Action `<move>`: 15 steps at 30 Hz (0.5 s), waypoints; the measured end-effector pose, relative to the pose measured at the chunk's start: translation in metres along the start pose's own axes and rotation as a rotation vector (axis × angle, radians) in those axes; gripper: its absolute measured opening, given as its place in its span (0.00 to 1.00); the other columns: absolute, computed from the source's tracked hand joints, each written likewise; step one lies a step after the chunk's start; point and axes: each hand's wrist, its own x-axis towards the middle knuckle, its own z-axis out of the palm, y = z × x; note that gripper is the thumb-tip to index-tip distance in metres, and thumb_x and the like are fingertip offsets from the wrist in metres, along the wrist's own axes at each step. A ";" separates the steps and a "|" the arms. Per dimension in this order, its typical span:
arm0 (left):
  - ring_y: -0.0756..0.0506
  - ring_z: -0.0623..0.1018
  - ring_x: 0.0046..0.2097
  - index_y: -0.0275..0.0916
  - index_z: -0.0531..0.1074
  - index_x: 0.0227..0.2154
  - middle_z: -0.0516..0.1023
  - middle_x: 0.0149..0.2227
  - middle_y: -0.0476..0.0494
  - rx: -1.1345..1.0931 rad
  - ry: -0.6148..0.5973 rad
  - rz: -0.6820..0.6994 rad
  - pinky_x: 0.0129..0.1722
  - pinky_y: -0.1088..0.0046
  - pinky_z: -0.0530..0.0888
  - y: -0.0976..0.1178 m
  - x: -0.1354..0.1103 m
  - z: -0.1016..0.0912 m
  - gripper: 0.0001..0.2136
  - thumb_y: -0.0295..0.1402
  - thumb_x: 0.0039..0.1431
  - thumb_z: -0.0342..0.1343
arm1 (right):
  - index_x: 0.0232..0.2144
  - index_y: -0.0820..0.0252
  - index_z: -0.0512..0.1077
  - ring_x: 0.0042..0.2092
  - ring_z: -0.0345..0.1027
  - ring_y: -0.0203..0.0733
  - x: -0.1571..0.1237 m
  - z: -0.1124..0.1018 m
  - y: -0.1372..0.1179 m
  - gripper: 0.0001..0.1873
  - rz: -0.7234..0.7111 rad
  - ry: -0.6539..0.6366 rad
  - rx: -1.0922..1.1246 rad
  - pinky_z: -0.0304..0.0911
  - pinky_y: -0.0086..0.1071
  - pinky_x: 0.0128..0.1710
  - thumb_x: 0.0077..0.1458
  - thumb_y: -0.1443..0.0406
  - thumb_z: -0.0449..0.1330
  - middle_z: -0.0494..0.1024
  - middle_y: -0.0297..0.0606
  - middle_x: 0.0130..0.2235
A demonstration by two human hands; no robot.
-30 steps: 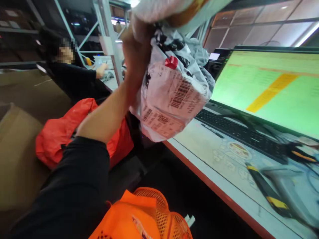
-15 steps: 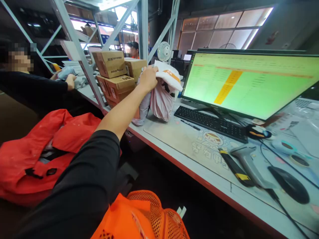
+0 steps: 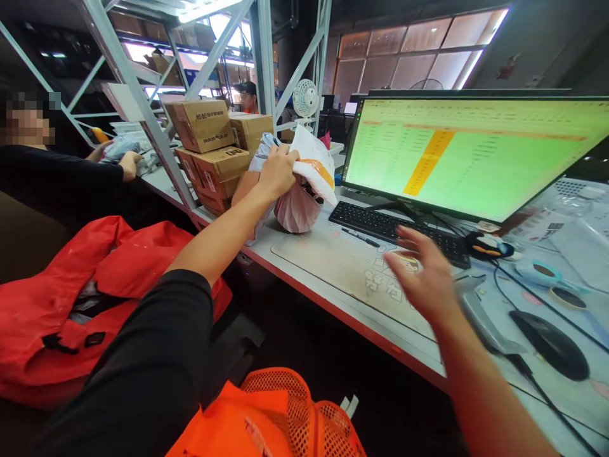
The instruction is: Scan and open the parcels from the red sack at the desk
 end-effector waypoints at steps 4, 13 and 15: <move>0.33 0.68 0.59 0.38 0.76 0.50 0.72 0.53 0.32 0.038 -0.009 0.024 0.56 0.55 0.72 0.012 -0.016 -0.007 0.18 0.20 0.64 0.47 | 0.72 0.61 0.51 0.74 0.45 0.61 0.094 0.119 -0.025 0.58 -0.267 -0.059 0.021 0.52 0.59 0.69 0.50 0.42 0.69 0.53 0.58 0.72; 0.43 0.75 0.44 0.42 0.77 0.44 0.74 0.42 0.43 -0.269 0.288 0.087 0.48 0.65 0.74 -0.031 -0.074 -0.059 0.16 0.18 0.56 0.55 | 0.73 0.65 0.49 0.66 0.60 0.56 0.156 0.223 -0.037 0.42 -0.185 -0.129 0.009 0.61 0.50 0.65 0.60 0.65 0.56 0.63 0.56 0.68; 0.45 0.74 0.40 0.43 0.77 0.38 0.73 0.38 0.46 -0.408 0.510 0.059 0.45 0.66 0.73 -0.040 -0.099 -0.087 0.10 0.22 0.56 0.58 | 0.73 0.64 0.51 0.66 0.61 0.58 0.155 0.232 -0.042 0.41 -0.145 -0.170 -0.055 0.63 0.51 0.63 0.58 0.69 0.52 0.60 0.55 0.69</move>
